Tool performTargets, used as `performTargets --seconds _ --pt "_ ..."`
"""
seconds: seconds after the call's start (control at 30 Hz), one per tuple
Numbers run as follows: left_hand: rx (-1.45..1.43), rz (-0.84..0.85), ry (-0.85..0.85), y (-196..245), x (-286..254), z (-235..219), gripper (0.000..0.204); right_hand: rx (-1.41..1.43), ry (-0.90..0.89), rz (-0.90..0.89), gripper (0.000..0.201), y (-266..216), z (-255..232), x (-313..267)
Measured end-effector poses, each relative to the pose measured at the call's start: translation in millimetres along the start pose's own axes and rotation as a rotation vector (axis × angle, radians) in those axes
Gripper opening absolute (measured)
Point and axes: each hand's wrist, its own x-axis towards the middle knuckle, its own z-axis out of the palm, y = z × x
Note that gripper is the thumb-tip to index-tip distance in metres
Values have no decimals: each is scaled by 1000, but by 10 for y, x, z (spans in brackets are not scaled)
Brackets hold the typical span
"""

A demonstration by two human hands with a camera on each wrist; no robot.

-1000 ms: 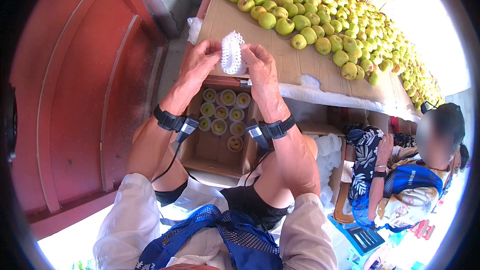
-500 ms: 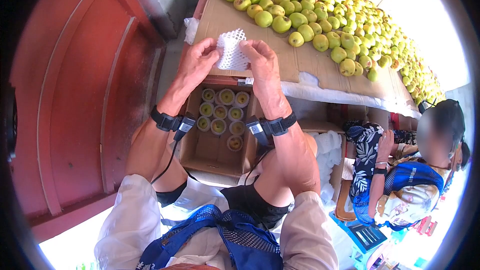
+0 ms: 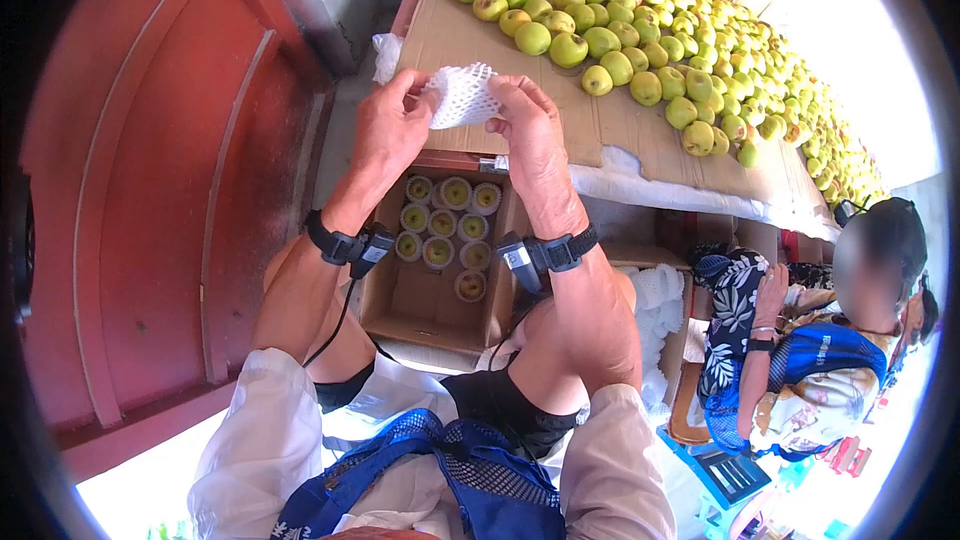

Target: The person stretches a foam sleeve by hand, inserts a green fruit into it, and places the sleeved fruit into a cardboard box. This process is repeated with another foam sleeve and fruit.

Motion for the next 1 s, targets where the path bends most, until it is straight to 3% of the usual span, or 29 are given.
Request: performTargets --seconds 0.17,0.27,0.37,0.57,0.67,0.77,0.87,1.0 --pt "-35 79 -47 132 -46 -27 26 -94 -19 -66 10 16 13 14" --pt "-60 170 -64 153 -65 -62 30 -318 -88 -98 12 20 6 -13" --pt "38 210 -30 113 -35 -51 30 -309 -127 -52 19 -20 90 -56" --pt "-58 77 -16 49 -12 -16 32 -240 -223 67 34 -89 97 -80" --pt "-344 -18 -133 -121 74 37 37 -9 -268 118 34 -160 100 -89" --pt "-783 -308 -413 -56 109 -62 43 40 -251 168 34 -184 53 -35" --pt "-1002 -360 -569 138 53 -247 46 79 -235 172 34 -174 -1 -17" --pt "-1303 -430 -590 -92 141 -98 50 109 -249 112 36 -134 -107 58"
